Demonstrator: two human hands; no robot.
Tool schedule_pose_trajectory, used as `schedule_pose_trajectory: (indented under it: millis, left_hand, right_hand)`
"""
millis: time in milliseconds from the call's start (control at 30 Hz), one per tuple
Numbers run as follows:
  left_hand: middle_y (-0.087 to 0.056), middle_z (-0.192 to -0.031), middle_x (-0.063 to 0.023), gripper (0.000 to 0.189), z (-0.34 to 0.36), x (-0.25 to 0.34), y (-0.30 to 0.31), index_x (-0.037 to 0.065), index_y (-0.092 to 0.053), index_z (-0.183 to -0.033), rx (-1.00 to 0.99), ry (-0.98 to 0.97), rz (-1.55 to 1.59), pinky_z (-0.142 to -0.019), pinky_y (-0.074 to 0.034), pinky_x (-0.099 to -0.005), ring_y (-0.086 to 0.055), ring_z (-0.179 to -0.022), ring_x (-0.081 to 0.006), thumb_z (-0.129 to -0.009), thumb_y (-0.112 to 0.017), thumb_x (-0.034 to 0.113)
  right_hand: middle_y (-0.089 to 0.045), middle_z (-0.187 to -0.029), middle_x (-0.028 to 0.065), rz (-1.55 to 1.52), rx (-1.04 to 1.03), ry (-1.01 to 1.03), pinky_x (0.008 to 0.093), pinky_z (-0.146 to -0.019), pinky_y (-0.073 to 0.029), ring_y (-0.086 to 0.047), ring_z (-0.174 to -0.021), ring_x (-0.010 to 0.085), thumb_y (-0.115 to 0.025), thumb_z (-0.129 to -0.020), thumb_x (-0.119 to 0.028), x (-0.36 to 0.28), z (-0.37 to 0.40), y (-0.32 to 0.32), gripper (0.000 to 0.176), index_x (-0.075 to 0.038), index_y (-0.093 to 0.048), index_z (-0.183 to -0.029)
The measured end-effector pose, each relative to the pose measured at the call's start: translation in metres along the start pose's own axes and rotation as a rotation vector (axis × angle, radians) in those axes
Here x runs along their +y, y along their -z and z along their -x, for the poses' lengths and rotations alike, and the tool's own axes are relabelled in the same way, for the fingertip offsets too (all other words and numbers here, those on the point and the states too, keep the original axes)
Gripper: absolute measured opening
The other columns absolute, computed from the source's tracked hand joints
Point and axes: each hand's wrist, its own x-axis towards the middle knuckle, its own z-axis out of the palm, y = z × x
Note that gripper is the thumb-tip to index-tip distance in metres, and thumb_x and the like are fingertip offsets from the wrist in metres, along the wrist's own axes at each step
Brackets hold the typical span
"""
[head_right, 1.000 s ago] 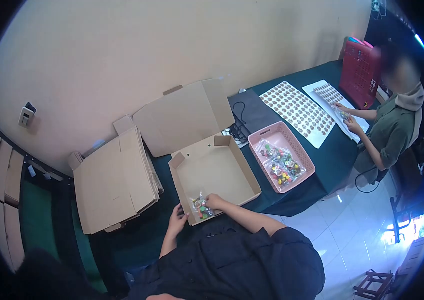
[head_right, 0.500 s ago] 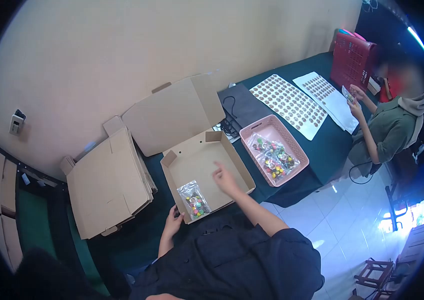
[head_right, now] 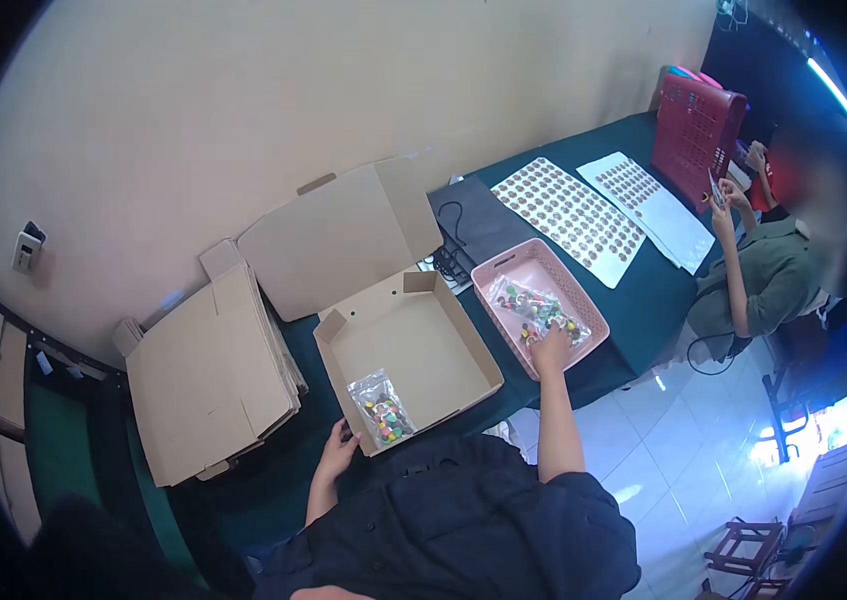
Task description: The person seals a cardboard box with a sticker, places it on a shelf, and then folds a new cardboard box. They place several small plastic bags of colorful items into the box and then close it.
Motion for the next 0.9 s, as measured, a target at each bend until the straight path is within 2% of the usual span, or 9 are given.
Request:
schedule_pose_trajectory:
  millis: [67,100,200,267,333,467,533,700,900]
  left_hand:
    - [-0.049,-0.116,-0.0208,0.054,0.002,0.003,-0.003,0.000,-0.029,-0.129,0.042,-0.007,-0.035,-0.081,-0.046,-0.0322,-0.057,-0.096,-0.0258,-0.085,-0.056,0.016]
    - [-0.048,-0.118,-0.0210,0.053,0.004,0.009,-0.004,0.000,-0.031,-0.129,0.080,-0.013,-0.074,-0.085,-0.045,-0.0336,-0.055,-0.102,-0.0279,-0.085,-0.055,0.016]
    - [-0.042,-0.123,-0.0214,0.050,0.013,0.045,-0.011,0.001,-0.035,-0.127,0.280,-0.244,-0.405,-0.094,-0.037,-0.0363,-0.044,-0.115,-0.0321,-0.084,-0.054,0.014]
    - [-0.040,-0.125,-0.0210,0.049,0.019,0.077,-0.016,0.001,-0.036,-0.127,0.320,-0.301,-0.389,-0.097,-0.034,-0.0367,-0.040,-0.118,-0.0328,-0.084,-0.054,0.015]
    - [-0.038,-0.127,-0.0206,0.048,0.015,0.100,-0.019,0.001,-0.036,-0.127,0.366,-0.363,-0.376,-0.099,-0.031,-0.0370,-0.037,-0.121,-0.0334,-0.084,-0.053,0.015]
    - [-0.040,-0.127,-0.0168,0.047,0.000,0.117,-0.030,0.001,-0.037,-0.126,0.193,-0.521,-0.169,-0.100,-0.030,-0.0348,-0.039,-0.119,-0.0296,-0.086,-0.052,0.021]
    - [-0.040,-0.127,-0.0148,0.048,0.001,0.137,-0.042,0.002,-0.037,-0.127,-0.010,-0.510,0.372,-0.100,-0.029,-0.0329,-0.038,-0.121,-0.0247,-0.087,-0.053,0.025]
    - [-0.054,-0.104,-0.0070,0.032,0.009,0.153,-0.052,-0.001,-0.044,-0.112,0.107,-0.447,0.508,-0.083,-0.041,-0.0256,-0.052,-0.095,-0.0120,-0.090,-0.051,0.021]
    - [-0.053,-0.109,-0.0087,0.037,0.009,0.125,-0.053,-0.002,-0.044,-0.115,0.187,-0.354,0.570,-0.087,-0.040,-0.0264,-0.051,-0.099,-0.0147,-0.091,-0.048,0.027]
  right_hand:
    - [-0.054,-0.110,0.0217,-0.070,-0.265,-0.027,0.0427,-0.081,-0.042,-0.053,-0.100,0.0357,-0.065,-0.071,-0.018,0.004,-0.011,0.002,0.036,-0.003,-0.060,-0.103]
    - [-0.056,-0.102,0.0218,-0.154,-0.160,0.032,0.0407,-0.076,-0.044,-0.056,-0.094,0.0336,-0.065,-0.073,-0.019,-0.003,-0.007,0.011,0.024,-0.004,-0.065,-0.092]
    - [-0.056,-0.099,0.0212,-0.432,0.041,0.216,0.0391,-0.074,-0.045,-0.057,-0.089,0.0321,-0.063,-0.075,-0.018,-0.036,0.001,0.041,0.024,-0.005,-0.064,-0.095]
    - [-0.057,-0.102,0.0185,-0.502,-0.006,0.313,0.0329,-0.072,-0.046,-0.058,-0.088,0.0250,-0.060,-0.080,-0.017,-0.061,0.012,0.056,0.026,-0.002,-0.060,-0.101]
    - [-0.059,-0.101,0.0122,-1.313,-0.464,0.139,0.0272,-0.075,-0.046,-0.058,-0.089,0.0165,-0.056,-0.085,-0.019,-0.094,0.030,0.061,0.030,-0.001,-0.054,-0.109]
    - [-0.060,-0.096,0.0043,-1.431,-0.941,0.170,0.0238,-0.075,-0.047,-0.058,-0.085,0.0115,-0.052,-0.088,-0.019,-0.151,0.091,0.081,0.030,-0.003,-0.052,-0.113]
    - [-0.060,-0.095,0.0042,-1.487,-1.077,0.168,0.0219,-0.067,-0.048,-0.058,-0.078,0.0096,-0.053,-0.088,-0.019,-0.170,0.123,0.072,0.030,-0.002,-0.051,-0.113]
    - [-0.061,-0.086,0.0044,-1.401,-1.129,0.338,0.0191,-0.053,-0.045,-0.056,-0.067,0.0067,-0.055,-0.087,-0.019,-0.190,0.162,0.079,0.028,0.000,-0.054,-0.108]
    - [-0.053,-0.071,-0.0004,-1.361,-1.227,0.156,0.0187,-0.045,-0.041,-0.049,-0.059,0.0050,-0.053,-0.089,-0.025,-0.184,0.167,0.072,0.026,-0.001,-0.057,-0.099]
